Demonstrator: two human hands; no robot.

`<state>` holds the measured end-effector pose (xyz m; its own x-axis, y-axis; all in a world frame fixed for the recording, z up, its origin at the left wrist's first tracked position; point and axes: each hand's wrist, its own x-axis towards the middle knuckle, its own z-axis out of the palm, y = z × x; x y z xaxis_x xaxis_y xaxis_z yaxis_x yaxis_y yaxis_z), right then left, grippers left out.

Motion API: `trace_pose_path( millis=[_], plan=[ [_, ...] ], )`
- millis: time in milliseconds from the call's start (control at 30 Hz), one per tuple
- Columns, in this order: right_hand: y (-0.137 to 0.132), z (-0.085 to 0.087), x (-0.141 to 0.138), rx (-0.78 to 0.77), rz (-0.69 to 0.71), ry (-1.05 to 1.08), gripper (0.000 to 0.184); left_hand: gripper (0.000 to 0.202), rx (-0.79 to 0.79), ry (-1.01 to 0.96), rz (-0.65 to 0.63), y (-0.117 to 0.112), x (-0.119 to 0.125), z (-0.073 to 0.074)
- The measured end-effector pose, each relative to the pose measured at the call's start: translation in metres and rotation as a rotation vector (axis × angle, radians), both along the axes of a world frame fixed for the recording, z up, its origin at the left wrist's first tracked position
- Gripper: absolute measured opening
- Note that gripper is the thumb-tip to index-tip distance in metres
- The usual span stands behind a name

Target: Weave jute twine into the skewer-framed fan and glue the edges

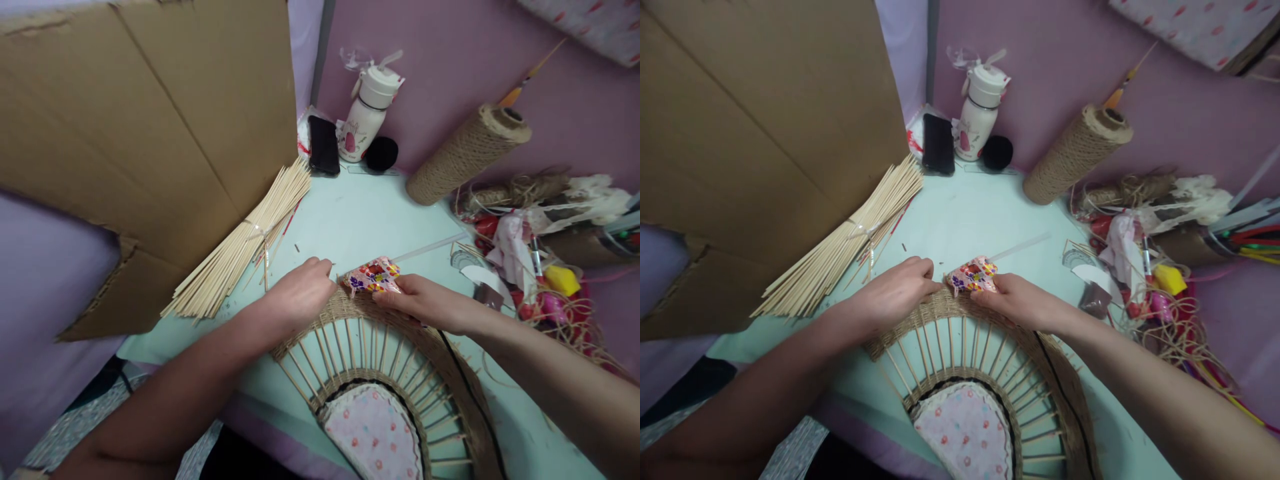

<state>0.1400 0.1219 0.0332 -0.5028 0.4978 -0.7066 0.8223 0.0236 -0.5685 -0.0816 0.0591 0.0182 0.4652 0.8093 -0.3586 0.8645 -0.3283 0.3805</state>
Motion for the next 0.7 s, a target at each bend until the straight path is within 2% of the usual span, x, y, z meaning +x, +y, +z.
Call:
trace_pose_path(
  millis=[300, 700],
  plan=[
    [-0.0004, 0.0000, 0.0003, 0.031, -0.015, -0.015, 0.051, 0.028, 0.013, -0.064, 0.038, -0.0014, -0.0007, -0.0033],
    [-0.0009, 0.0011, -0.0007, 0.036, 0.010, -0.008, 0.049, 0.028, 0.023, -0.006, 0.008, -0.0011, -0.0002, -0.0017]
  ],
)
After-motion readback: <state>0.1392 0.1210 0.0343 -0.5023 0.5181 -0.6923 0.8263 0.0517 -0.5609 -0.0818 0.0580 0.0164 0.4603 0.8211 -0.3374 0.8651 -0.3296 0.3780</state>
